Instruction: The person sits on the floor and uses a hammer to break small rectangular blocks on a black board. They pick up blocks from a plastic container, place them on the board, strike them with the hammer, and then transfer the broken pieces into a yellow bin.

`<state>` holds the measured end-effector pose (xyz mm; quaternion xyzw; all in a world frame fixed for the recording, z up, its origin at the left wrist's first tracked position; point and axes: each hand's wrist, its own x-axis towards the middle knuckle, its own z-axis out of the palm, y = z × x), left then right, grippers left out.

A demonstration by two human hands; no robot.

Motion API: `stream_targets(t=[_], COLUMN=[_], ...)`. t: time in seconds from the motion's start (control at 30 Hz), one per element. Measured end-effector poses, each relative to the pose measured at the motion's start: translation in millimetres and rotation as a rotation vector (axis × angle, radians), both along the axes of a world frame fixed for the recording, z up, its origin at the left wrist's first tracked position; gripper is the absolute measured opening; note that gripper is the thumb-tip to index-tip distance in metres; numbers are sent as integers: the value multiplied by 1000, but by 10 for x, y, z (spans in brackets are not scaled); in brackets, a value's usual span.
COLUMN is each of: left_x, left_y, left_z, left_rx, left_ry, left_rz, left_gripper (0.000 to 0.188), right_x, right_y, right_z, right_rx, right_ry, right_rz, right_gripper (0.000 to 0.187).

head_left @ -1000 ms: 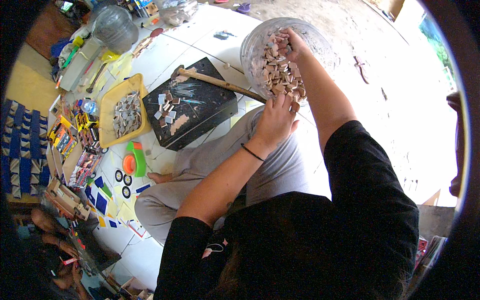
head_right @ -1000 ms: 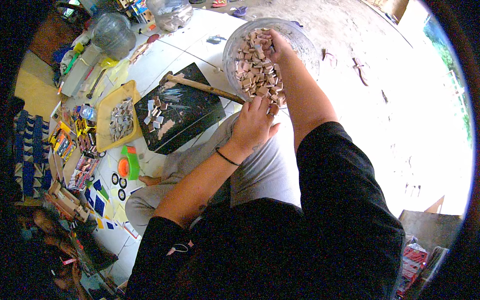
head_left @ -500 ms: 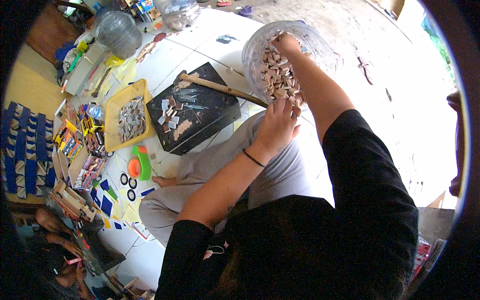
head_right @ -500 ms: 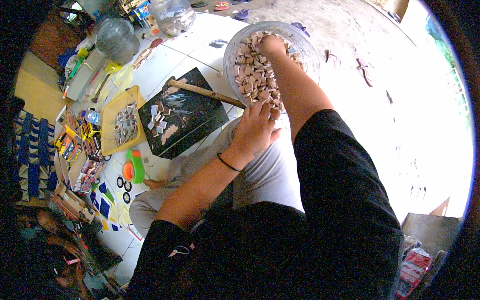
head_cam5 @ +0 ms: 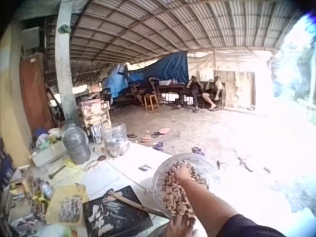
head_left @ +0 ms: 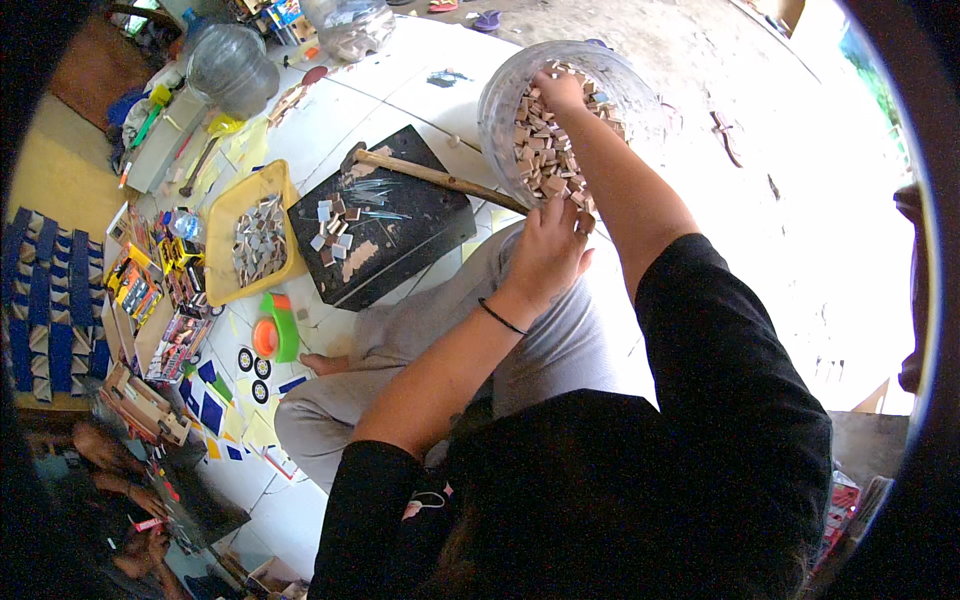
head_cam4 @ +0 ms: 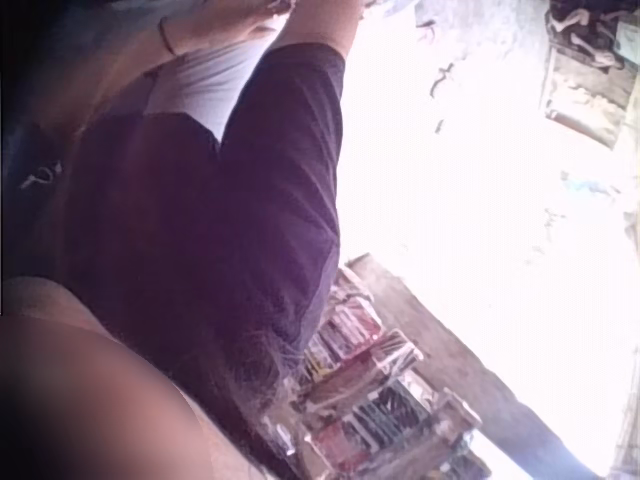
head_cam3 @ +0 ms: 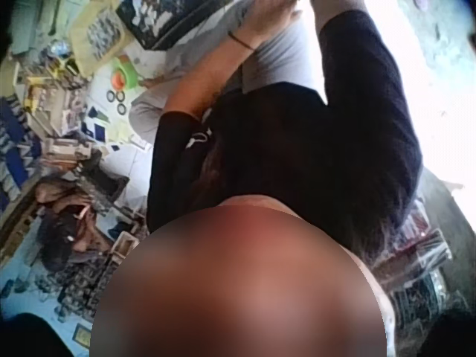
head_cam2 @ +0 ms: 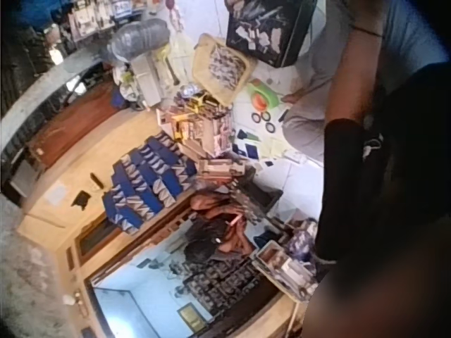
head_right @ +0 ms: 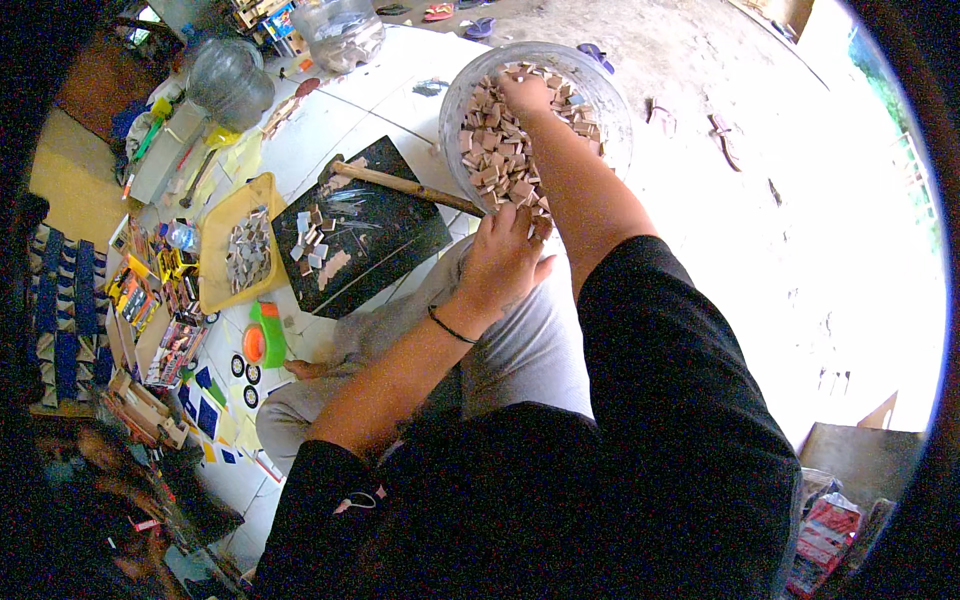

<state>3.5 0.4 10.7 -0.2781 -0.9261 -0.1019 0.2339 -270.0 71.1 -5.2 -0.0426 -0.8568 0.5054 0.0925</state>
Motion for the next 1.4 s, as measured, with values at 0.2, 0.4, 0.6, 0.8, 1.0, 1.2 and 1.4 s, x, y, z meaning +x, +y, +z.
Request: stream_targets(t=[0.2, 0.4, 0.6, 0.8, 1.0, 1.2, 1.4], left_x=[14, 20, 7, 8, 18, 17, 27], left_y=[11, 13, 6, -14, -32, -34, -34], left_z=[27, 33, 11, 26, 30, 29, 18], left_rx=[-104, -124, -79, -98, -86, -86, -69], left_ry=[40, 35, 46, 32, -4, -18, 69], left_rz=[58, 74, 44, 31, 28, 33, 48], left_gripper=[51, 51, 48, 50, 51, 50, 49], right_x=[337, 290, 131, 14, -146, -200, 54], right_y=[173, 128, 239, 377, 555, 599, 342], right_z=[100, 369, 756, 594, 271, 241, 561], right_rx=[-1448, -1082, 456, 1654, 1813, 1934, 1612], right_ry=[-230, -569, -238, -31, -9, 121, 89], right_rz=[353, 229, 394, 489, 612, 666, 485], right_gripper=[31, 28, 14, 18, 20, 14, 17])
